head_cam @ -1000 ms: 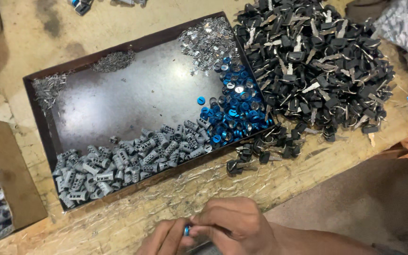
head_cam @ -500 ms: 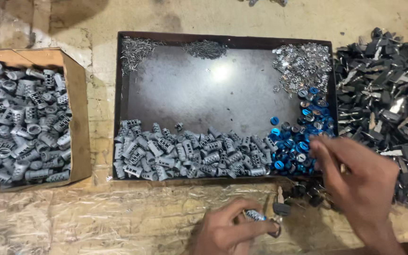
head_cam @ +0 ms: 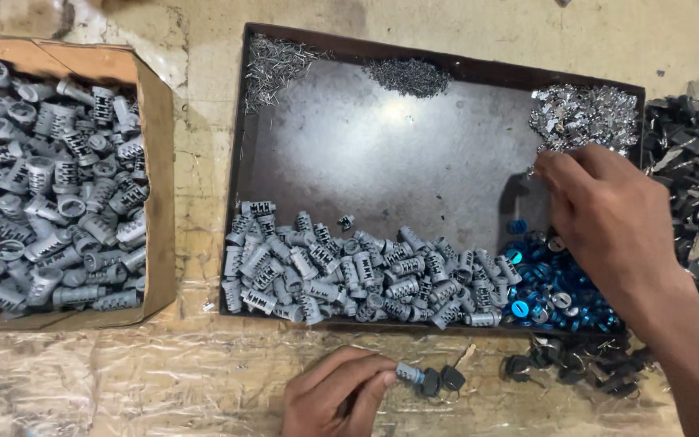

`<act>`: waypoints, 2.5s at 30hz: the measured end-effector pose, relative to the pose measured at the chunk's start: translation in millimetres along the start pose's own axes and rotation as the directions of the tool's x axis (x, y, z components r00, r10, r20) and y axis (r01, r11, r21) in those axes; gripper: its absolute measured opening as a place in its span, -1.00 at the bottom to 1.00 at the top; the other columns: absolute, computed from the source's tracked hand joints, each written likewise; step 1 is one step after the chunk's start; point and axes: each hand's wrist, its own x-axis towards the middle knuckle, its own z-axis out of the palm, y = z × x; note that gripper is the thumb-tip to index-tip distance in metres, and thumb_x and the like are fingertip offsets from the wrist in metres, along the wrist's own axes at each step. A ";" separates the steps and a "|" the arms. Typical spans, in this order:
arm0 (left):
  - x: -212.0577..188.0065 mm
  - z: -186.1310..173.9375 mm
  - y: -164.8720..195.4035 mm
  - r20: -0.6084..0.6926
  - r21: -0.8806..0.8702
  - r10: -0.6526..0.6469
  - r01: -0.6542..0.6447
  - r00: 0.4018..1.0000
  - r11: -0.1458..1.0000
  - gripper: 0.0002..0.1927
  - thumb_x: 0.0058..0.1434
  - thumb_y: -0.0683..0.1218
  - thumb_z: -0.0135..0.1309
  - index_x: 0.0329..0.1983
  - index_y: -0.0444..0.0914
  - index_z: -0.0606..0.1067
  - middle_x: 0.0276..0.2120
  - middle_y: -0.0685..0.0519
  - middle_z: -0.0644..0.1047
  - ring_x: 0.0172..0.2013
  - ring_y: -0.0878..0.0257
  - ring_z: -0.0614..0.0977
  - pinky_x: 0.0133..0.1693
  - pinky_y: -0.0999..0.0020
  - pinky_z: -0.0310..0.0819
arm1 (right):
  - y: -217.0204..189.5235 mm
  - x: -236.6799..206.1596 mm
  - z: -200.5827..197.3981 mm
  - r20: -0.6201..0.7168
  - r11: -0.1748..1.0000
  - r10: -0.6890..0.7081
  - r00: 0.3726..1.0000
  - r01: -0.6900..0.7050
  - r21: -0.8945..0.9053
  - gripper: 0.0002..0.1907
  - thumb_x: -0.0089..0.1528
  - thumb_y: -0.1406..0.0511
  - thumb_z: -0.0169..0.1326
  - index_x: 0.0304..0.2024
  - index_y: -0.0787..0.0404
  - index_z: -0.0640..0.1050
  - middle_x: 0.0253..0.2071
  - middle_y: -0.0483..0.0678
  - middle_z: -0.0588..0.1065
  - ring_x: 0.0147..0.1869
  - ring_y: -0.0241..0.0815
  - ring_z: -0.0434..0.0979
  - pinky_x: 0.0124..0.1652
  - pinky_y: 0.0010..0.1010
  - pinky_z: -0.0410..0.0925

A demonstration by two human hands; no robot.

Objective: The person assembles small lock cylinder components at a workbench. They pick gray cylindrical lock bodies and small blue caps from trays, fit the caps onto the cylinders by hand, and place finished assemblies aside, repeating the cycle for successive units.

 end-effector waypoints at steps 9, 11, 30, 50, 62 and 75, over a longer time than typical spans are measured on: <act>28.0 -0.5 30.6 0.668 -0.564 -0.250 0.696 0.701 0.443 -0.81 0.40 -0.14 0.14 -0.06 -0.35 0.64 -0.40 0.03 0.59 -0.53 0.44 0.51 -0.53 0.53 0.34 | -62.4 -122.8 -2.7 -0.185 0.747 -0.433 0.882 0.466 0.473 -0.74 0.10 0.31 0.39 -0.15 0.11 0.69 -0.55 -0.27 0.40 -0.53 -0.34 0.44 -0.51 -0.38 0.28; 28.3 -7.6 28.4 0.728 -0.577 -0.100 0.685 0.678 0.446 -0.81 0.46 -0.17 0.16 -0.10 -0.45 0.61 -0.37 -0.03 0.61 -0.49 0.39 0.54 -0.51 0.48 0.37 | -74.2 -142.7 -2.0 -0.096 0.813 -0.410 0.907 0.411 0.413 -0.72 -0.03 0.26 0.35 -0.25 0.00 0.66 -0.59 -0.25 0.36 -0.56 -0.32 0.41 -0.54 -0.37 0.27; -6.0 -0.6 0.4 -0.028 -0.342 -0.261 0.236 0.965 0.909 -0.90 0.24 -0.19 0.24 -0.34 -0.34 0.62 -0.51 0.09 0.62 -0.50 0.46 0.62 -0.44 0.52 0.47 | -47.8 89.8 26.0 -0.242 0.910 -0.044 0.969 0.138 0.391 -0.85 0.28 0.46 0.24 -0.08 0.30 0.69 -0.18 0.15 0.60 -0.31 -0.03 0.60 -0.32 -0.35 0.39; 3.6 -1.4 34.2 0.284 -0.703 -0.271 0.392 0.920 0.594 -0.92 0.36 -0.24 0.17 -0.24 -0.40 0.57 -0.54 0.15 0.50 -0.55 0.51 0.46 -0.52 0.52 0.29 | -109.3 -89.2 -22.0 0.241 -0.160 0.354 0.904 -0.195 0.968 -0.84 0.41 0.42 0.07 -0.19 0.47 0.58 -0.40 0.05 0.47 -0.38 -0.32 0.40 -0.37 -0.50 0.30; -9.8 16.2 66.0 -0.205 -0.275 0.117 -0.172 0.972 0.946 -0.95 0.29 -0.29 0.27 -0.22 -0.36 0.61 -0.40 -0.03 0.63 -0.44 0.32 0.68 -0.41 0.47 0.54 | -170.1 -174.2 17.9 -0.178 0.437 0.514 0.839 -0.078 0.896 -0.86 0.46 0.37 0.10 -0.14 0.36 0.47 -0.24 0.09 0.54 -0.19 -0.29 0.52 -0.16 -0.62 0.41; -7.6 11.3 37.0 -0.283 -0.030 0.460 -0.487 0.842 0.873 -0.91 0.43 -0.19 0.26 -0.19 -0.30 0.60 -0.38 0.00 0.62 -0.40 0.22 0.71 -0.40 0.42 0.54 | -103.6 -190.5 100.3 -0.251 0.576 0.267 0.930 0.055 0.816 -0.87 0.27 0.27 0.19 -0.27 0.21 0.58 -0.32 0.02 0.56 -0.23 -0.28 0.59 -0.12 -0.52 0.44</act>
